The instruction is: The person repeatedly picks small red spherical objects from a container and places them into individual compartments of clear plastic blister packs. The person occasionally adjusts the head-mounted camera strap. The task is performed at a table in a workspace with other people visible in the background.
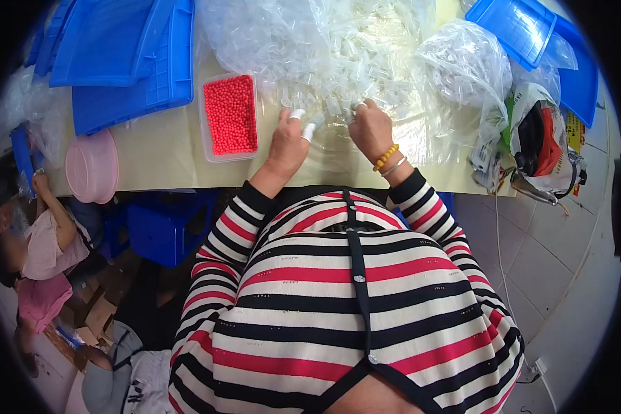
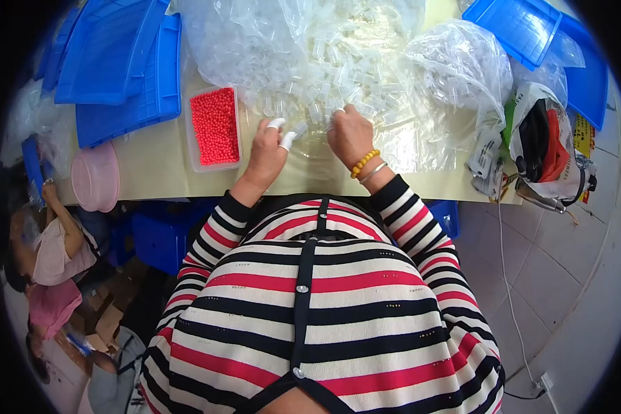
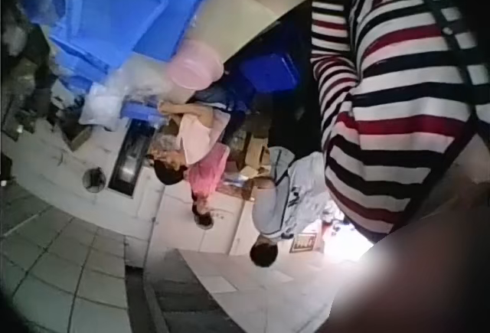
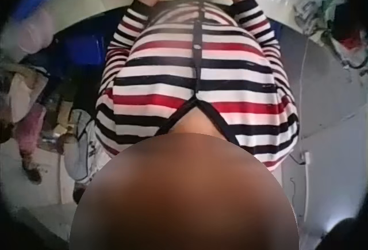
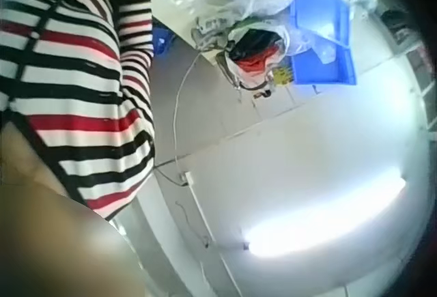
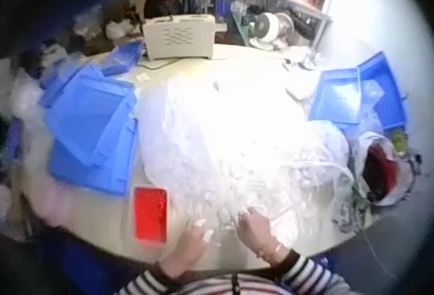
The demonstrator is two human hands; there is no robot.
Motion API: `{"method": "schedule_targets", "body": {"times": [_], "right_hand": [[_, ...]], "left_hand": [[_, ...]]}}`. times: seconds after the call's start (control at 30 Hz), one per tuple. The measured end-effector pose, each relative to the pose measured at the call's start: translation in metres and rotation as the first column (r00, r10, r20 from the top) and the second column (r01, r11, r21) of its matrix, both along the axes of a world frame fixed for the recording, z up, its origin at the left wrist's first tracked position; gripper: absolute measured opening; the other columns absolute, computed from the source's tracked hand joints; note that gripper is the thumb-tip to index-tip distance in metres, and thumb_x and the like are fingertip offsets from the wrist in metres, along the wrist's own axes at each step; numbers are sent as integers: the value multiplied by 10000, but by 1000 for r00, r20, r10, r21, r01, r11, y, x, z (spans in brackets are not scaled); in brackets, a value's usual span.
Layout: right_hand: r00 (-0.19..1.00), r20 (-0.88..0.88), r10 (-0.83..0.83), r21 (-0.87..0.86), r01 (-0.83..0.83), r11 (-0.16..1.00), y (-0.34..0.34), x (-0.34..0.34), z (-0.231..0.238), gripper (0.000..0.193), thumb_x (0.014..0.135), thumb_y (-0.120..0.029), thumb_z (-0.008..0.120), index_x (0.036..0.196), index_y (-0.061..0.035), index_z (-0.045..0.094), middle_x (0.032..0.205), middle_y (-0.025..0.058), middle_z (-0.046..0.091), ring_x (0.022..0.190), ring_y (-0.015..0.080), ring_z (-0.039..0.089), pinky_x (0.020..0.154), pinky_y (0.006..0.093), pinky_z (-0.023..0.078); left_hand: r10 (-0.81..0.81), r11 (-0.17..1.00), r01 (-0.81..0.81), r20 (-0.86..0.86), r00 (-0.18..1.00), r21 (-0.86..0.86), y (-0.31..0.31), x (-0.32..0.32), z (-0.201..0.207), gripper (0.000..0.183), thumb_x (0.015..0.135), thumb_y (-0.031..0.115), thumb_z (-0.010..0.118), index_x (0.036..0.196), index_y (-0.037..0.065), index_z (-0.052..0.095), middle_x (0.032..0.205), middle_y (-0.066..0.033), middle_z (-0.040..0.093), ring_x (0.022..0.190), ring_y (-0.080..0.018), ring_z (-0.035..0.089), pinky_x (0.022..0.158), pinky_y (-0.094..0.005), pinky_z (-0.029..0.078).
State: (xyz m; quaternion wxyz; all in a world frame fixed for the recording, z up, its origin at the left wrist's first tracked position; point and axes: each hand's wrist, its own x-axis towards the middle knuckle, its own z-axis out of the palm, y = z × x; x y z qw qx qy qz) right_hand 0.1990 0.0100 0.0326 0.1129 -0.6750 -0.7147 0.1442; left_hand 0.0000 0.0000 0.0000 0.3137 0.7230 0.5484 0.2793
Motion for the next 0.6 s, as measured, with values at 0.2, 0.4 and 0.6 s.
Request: {"method": "schedule_targets", "body": {"times": [0.2, 0.4, 0.6], "right_hand": [[988, 82, 128, 25, -131, 991, 10, -17, 4, 66, 736, -93, 599, 738, -27, 604, 812, 177, 570, 691, 335, 611, 597, 411, 513], [984, 128, 122, -68, -114, 991, 22, -28, 3, 85, 715, -70, 611, 742, 9, 595, 835, 228, 572, 718, 362, 612, 629, 408, 523], [992, -46, 116, -54, -118, 992, 28, 0, -11, 298, 693, -97, 638, 948, 50, 591, 815, 245, 587, 733, 394, 612, 652, 406, 515]], "left_hand": [[207, 961, -188, -75, 975, 203, 15, -1, 10, 272, 806, 21, 605, 1047, -90, 550, 991, -220, 502, 780, -359, 543, 712, -423, 452], [164, 986, -156, -217, 962, 51, 33, -1, 6, 250, 805, 20, 595, 1023, -93, 553, 999, -229, 516, 839, -393, 542, 761, -433, 461], [146, 987, -154, 159, 977, 40, 22, -7, 29, 252, 798, -44, 605, 1048, -46, 572, 951, -137, 548, 756, -216, 604, 631, -297, 504]]}}
